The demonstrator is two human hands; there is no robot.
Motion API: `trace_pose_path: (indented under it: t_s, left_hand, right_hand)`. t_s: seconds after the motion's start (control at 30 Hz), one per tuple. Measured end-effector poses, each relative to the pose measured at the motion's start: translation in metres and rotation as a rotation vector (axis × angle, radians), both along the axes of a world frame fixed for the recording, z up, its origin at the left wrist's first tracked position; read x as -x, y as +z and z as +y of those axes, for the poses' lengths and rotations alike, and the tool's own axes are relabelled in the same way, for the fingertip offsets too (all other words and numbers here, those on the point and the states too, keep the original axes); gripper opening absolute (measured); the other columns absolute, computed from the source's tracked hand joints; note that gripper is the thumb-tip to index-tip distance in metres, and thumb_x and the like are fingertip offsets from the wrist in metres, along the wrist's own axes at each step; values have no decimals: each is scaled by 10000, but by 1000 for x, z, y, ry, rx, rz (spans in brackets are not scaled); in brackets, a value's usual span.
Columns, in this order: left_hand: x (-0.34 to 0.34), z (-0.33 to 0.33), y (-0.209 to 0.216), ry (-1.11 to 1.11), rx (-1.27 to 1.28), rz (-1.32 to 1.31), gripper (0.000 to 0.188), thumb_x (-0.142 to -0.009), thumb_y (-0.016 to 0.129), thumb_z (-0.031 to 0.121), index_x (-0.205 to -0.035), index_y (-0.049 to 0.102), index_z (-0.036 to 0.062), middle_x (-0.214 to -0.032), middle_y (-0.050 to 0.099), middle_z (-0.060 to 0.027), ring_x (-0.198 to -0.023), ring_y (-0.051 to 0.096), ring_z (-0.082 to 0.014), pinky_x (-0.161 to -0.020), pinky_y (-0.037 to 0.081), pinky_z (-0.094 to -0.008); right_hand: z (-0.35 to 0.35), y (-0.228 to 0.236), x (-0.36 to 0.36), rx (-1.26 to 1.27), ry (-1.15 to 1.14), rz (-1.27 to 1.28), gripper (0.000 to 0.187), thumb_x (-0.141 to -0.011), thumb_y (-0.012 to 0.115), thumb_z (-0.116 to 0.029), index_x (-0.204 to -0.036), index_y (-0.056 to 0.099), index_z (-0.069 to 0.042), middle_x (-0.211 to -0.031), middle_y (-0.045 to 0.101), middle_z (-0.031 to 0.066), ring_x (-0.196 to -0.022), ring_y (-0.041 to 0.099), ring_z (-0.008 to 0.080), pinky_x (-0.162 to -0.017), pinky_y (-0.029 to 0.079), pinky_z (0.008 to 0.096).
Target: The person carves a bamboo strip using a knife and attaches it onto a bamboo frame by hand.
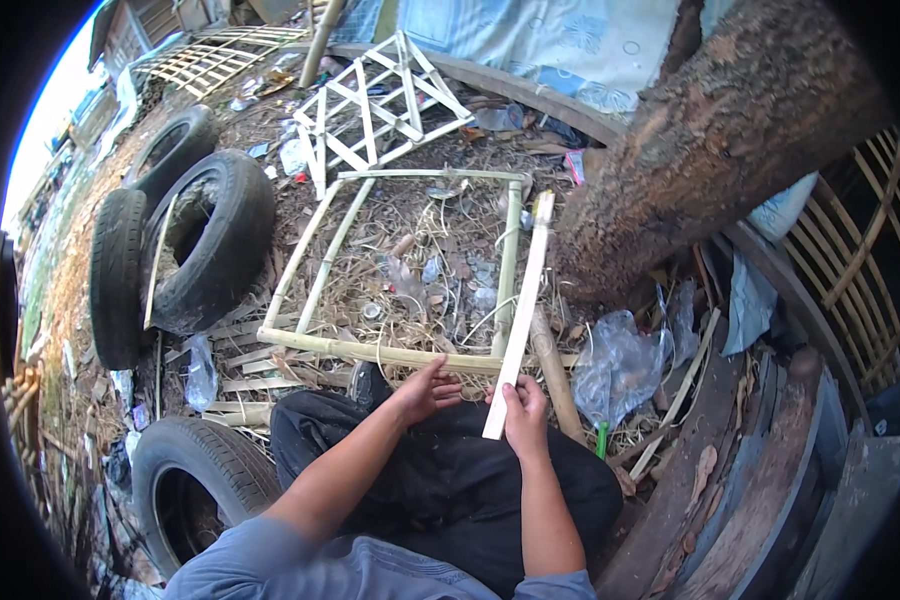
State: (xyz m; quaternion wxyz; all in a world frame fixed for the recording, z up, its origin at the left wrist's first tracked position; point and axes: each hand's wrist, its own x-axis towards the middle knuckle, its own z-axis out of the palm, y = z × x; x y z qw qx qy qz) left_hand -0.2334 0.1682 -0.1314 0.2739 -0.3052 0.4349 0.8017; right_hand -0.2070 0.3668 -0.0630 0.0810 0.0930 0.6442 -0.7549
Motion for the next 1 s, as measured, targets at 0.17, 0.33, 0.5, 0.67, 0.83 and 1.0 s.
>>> trace_pose_path:
  t_s: [0.17, 0.33, 0.5, 0.67, 0.83, 1.0]
  left_hand:
    - [4, 3, -16, 143, 57, 130, 473, -936, 591, 339, -1240, 470, -4, -1203, 556, -166, -1082, 583, -277, -900, 512, -417]
    - [-1, 7, 4, 309, -30, 281, 277, -944, 590, 233, -1081, 570, -7, -1041, 628, -110, -990, 621, -229, -884, 533, -381]
    - [2, -6, 43, 321, 67, 493, 218, -931, 609, 199, -1004, 601, -7, -977, 634, -90, -913, 625, -185, -866, 548, -360]
    - [4, -20, 103, 565, 171, 283, 366, -945, 572, 315, -922, 600, -49, -924, 637, -127, -872, 635, -174, -757, 589, -348]
    - [-11, -27, 97, 465, 313, 491, 370, -971, 532, 286, -918, 607, -72, -891, 661, -144, -820, 665, -199, -779, 577, -353]
    - [-27, -24, 114, 493, 288, 613, 442, -994, 480, 282, -1041, 602, -141, -1016, 664, -204, -885, 669, -229, -841, 552, -347]
  right_hand:
    - [1, 5, 3, -3, -53, 44, 128, -957, 472, -80, -1024, 499, 26, -856, 655, 129, -701, 653, 166, -639, 536, 278]
    - [6, 12, 6, -40, -77, 110, 143, -963, 449, -83, -1041, 480, 33, -860, 647, 139, -683, 652, 179, -623, 549, 294]
    - [6, 23, 3, -28, -96, 129, 142, -959, 454, -75, -1057, 452, 28, -860, 643, 151, -622, 644, 176, -545, 546, 289]
    - [5, 32, 0, -67, -131, 85, 154, -946, 481, -66, -1068, 439, 18, -854, 642, 151, -517, 606, 153, -447, 511, 271]
    - [8, 23, 0, -100, -145, 101, 155, -932, 501, -71, -1053, 418, -22, -810, 630, 132, -481, 578, 145, -385, 476, 273]
    - [7, 31, -2, -90, -159, 108, 161, -929, 516, -73, -1052, 441, 1, -807, 640, 121, -480, 575, 129, -416, 474, 257]
